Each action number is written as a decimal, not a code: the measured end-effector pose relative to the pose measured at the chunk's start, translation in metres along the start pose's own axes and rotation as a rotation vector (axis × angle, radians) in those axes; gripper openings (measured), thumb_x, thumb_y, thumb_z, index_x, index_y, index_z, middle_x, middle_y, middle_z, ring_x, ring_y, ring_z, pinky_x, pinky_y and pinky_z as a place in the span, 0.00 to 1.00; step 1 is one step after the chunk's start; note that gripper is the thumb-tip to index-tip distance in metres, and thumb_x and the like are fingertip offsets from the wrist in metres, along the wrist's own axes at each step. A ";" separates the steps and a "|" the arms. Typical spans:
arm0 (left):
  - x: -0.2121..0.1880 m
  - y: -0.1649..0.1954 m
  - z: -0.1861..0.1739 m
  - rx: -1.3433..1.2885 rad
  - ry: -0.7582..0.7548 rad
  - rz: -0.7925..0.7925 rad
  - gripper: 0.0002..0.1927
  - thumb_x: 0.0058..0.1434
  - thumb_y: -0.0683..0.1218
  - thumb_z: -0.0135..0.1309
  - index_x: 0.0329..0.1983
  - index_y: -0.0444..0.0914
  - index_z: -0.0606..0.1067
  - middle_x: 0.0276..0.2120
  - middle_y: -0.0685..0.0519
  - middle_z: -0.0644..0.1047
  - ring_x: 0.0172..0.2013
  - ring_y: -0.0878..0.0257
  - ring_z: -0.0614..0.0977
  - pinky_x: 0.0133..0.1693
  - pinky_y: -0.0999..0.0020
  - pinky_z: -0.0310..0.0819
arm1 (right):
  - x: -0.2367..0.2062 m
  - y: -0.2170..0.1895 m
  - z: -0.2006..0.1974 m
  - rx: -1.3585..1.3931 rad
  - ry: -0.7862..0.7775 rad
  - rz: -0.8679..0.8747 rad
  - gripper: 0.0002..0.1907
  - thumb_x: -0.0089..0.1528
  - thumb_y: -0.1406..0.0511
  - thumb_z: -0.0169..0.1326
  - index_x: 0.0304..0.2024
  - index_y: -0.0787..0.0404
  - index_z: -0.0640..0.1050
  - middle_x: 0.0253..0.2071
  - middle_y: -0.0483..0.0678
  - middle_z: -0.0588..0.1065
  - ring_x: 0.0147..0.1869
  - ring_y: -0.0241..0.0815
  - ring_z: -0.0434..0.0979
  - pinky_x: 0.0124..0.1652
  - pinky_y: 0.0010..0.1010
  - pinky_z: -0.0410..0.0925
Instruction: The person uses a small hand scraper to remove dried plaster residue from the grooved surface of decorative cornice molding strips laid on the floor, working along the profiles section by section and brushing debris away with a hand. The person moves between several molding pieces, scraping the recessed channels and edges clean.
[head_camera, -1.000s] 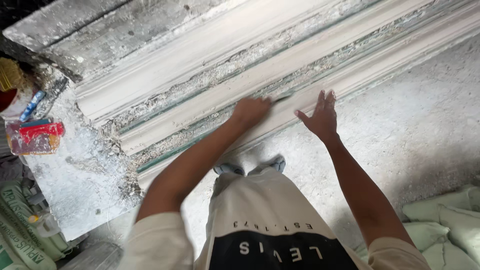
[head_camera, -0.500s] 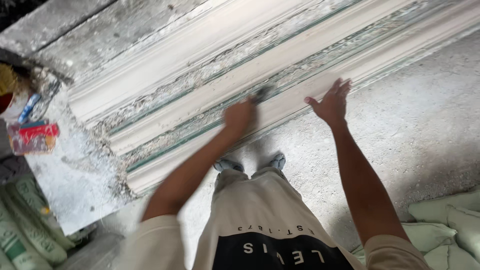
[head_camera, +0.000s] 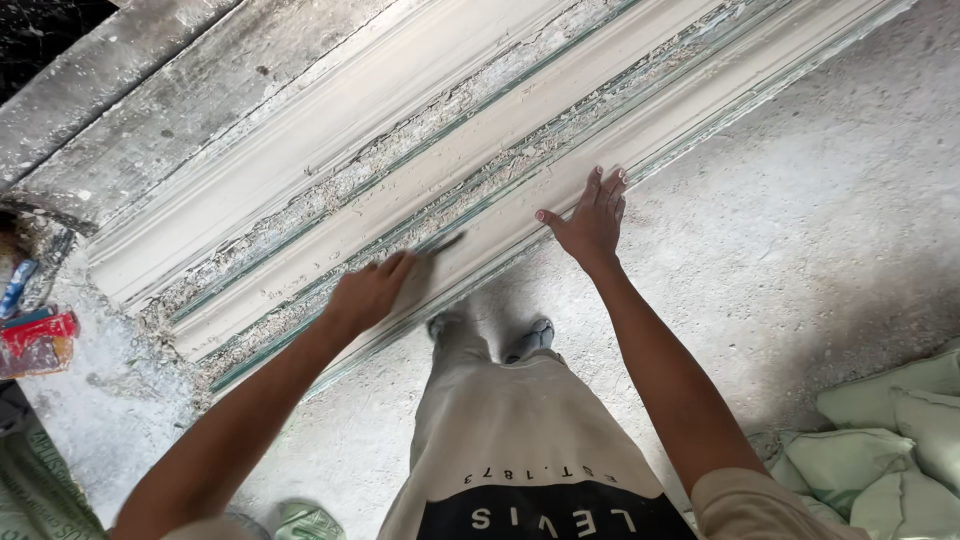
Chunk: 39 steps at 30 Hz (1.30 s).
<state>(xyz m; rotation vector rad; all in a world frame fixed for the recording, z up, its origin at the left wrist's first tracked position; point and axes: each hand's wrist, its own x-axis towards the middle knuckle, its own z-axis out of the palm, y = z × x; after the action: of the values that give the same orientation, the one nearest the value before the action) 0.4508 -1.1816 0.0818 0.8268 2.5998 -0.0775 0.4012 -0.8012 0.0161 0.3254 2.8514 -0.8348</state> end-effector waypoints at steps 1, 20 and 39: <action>-0.017 -0.009 0.006 0.061 -0.017 0.005 0.34 0.65 0.42 0.47 0.74 0.44 0.54 0.70 0.45 0.63 0.41 0.46 0.84 0.18 0.61 0.83 | 0.002 0.005 0.005 0.007 0.004 -0.012 0.71 0.55 0.35 0.62 0.76 0.73 0.42 0.76 0.78 0.32 0.82 0.72 0.26 0.75 0.58 0.35; 0.160 0.077 -0.055 -0.335 0.205 0.006 0.21 0.69 0.46 0.44 0.65 0.41 0.69 0.41 0.38 0.81 0.33 0.39 0.84 0.32 0.43 0.80 | 0.036 0.063 -0.032 -0.149 -0.086 0.120 0.62 0.59 0.35 0.58 0.79 0.60 0.45 0.80 0.71 0.36 0.83 0.72 0.31 0.73 0.63 0.44; 0.328 0.142 -0.129 -0.535 0.198 0.014 0.16 0.72 0.49 0.42 0.56 0.39 0.74 0.41 0.37 0.81 0.41 0.39 0.84 0.42 0.41 0.78 | 0.071 0.068 -0.097 -0.087 -0.021 0.071 0.58 0.59 0.36 0.55 0.80 0.58 0.50 0.81 0.65 0.46 0.82 0.76 0.38 0.73 0.65 0.50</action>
<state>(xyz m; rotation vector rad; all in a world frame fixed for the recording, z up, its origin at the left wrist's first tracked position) 0.2407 -0.8647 0.0794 0.6764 2.5941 0.7041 0.3411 -0.6805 0.0474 0.4019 2.8280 -0.6940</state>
